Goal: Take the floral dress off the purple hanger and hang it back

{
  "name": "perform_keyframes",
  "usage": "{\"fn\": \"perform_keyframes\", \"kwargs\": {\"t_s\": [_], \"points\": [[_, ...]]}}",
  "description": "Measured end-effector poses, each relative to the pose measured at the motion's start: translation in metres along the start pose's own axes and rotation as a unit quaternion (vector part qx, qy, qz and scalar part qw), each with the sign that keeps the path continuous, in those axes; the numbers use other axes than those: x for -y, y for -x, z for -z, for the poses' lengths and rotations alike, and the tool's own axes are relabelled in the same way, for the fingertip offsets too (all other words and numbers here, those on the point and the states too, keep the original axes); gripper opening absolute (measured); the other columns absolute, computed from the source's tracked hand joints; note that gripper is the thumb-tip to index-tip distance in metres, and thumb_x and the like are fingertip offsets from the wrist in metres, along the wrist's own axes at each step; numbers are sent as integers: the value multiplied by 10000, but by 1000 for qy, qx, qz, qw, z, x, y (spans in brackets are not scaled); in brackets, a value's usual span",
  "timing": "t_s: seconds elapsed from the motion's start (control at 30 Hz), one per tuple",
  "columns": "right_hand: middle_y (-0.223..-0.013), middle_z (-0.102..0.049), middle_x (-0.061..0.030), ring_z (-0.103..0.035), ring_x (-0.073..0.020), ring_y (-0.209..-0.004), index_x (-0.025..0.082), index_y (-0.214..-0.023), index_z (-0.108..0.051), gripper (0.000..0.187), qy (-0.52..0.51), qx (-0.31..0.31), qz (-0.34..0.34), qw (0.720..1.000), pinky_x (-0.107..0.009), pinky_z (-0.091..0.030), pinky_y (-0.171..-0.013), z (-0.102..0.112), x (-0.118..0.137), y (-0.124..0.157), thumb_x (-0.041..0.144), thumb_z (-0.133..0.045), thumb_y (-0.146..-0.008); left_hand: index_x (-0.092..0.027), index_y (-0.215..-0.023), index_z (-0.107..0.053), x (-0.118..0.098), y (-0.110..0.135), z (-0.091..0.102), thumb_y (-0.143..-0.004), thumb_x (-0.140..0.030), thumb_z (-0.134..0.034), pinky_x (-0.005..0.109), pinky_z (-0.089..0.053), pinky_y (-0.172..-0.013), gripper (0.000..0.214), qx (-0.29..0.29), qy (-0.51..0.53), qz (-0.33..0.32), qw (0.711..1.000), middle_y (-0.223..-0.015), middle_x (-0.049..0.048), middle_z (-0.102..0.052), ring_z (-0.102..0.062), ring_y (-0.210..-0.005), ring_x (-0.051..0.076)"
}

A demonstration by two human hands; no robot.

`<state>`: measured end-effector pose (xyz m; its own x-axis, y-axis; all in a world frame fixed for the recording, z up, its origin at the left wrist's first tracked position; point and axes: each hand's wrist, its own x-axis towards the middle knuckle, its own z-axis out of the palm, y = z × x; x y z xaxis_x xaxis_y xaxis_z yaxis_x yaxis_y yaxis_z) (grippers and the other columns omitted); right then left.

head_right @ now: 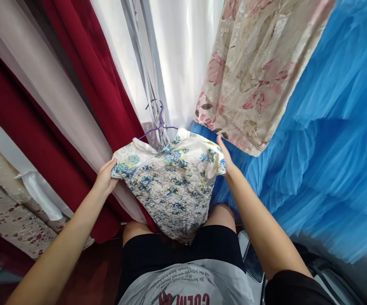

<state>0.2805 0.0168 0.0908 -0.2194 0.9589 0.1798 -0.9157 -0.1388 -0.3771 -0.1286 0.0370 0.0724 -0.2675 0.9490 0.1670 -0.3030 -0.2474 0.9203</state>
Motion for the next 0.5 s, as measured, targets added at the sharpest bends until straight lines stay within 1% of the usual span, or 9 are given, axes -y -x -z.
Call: {"fn": "perform_keyframes", "kwargs": {"t_s": [0.03, 0.07, 0.1, 0.13, 0.2, 0.3, 0.37, 0.4, 0.5], "points": [[-795, -806, -81, -774, -258, -940, 195, -549, -678, 491, 94, -31, -4, 995, -362, -600, -747, 3, 3, 4, 574, -607, -853, -108, -993, -736, -4, 4, -2, -781, -328, -832, 313, -619, -795, 321, -2, 17, -8, 1000, -918, 108, -783, -752, -849, 228], [-767, -802, -81, -781, -268, -884, 202, -638, -725, 319, 198, -61, 2, 978, -365, -628, -720, 3, 7, 8, 477, -747, -799, -107, -1001, -738, -10, 7, -4, -782, -322, -830, 334, -624, -833, 321, -3, 31, -17, 999, -936, 114, -784, -755, -882, 239], [-739, -793, -78, -779, -276, -816, 199, -720, -751, 211, 287, -85, 18, 954, -366, -638, -679, 1, 10, 10, 394, -825, -749, -108, -1011, -739, -16, 9, -8, -785, -321, -825, 357, -623, -873, 322, -2, 42, -29, 999, -964, 121, -784, -754, -928, 252], [-722, -784, -71, -771, -276, -756, 185, -777, -762, 199, 350, -99, 40, 930, -363, -633, -648, -3, 13, 11, 355, -849, -722, -112, -1025, -739, -24, 12, -13, -790, -322, -819, 377, -617, -916, 326, 4, 50, -47, 998, -1007, 128, -782, -748, -986, 266], [-710, -769, -57, -760, -276, -728, 175, -853, -760, 204, 382, -103, 76, 915, -372, -631, -652, -17, 17, 8, 333, -818, -739, -127, -1085, -731, -41, 14, -25, -796, -328, -808, 418, -584, -1006, 360, 44, 45, -103, 993, -1131, 136, -761, -711, -1123, 295], [-749, -766, -64, -767, -302, -845, 182, -918, -742, 176, 346, -99, 94, 928, -414, -640, -754, -40, 16, 5, 308, -727, -796, -175, -1281, -660, -65, 12, -42, -796, -340, -797, 486, -503, -1116, 530, 125, -41, -213, 968, -1323, 134, -680, -614, -1290, 332], [-790, -769, -73, -764, -307, -902, 180, -929, -740, 187, 329, -107, 126, 930, -422, -637, -796, -47, 10, 16, 319, -703, -809, -223, -1435, -549, -76, 7, -52, -761, -319, -820, 518, -437, -1173, 732, 133, -151, -310, 929, -1448, 130, -586, -540, -1368, 344], [-822, -773, -70, -761, -298, -920, 180, -935, -743, 201, 323, -117, 160, 925, -411, -635, -811, -47, 4, 27, 335, -702, -815, -243, -1491, -489, -79, 5, -55, -738, -293, -833, 532, -394, -1201, 829, 119, -217, -362, 898, -1508, 130, -524, -490, -1409, 351], [-943, -781, -33, -751, -239, -947, 206, -972, -763, 230, 320, -178, 293, 883, -335, -618, -846, -33, -23, 86, 377, -748, -819, -262, -1567, -382, -74, 6, -66, -719, -198, -812, 588, -216, -1270, 954, 76, -410, -481, 771, -1624, 135, -352, -305, -1512, 382]]}}
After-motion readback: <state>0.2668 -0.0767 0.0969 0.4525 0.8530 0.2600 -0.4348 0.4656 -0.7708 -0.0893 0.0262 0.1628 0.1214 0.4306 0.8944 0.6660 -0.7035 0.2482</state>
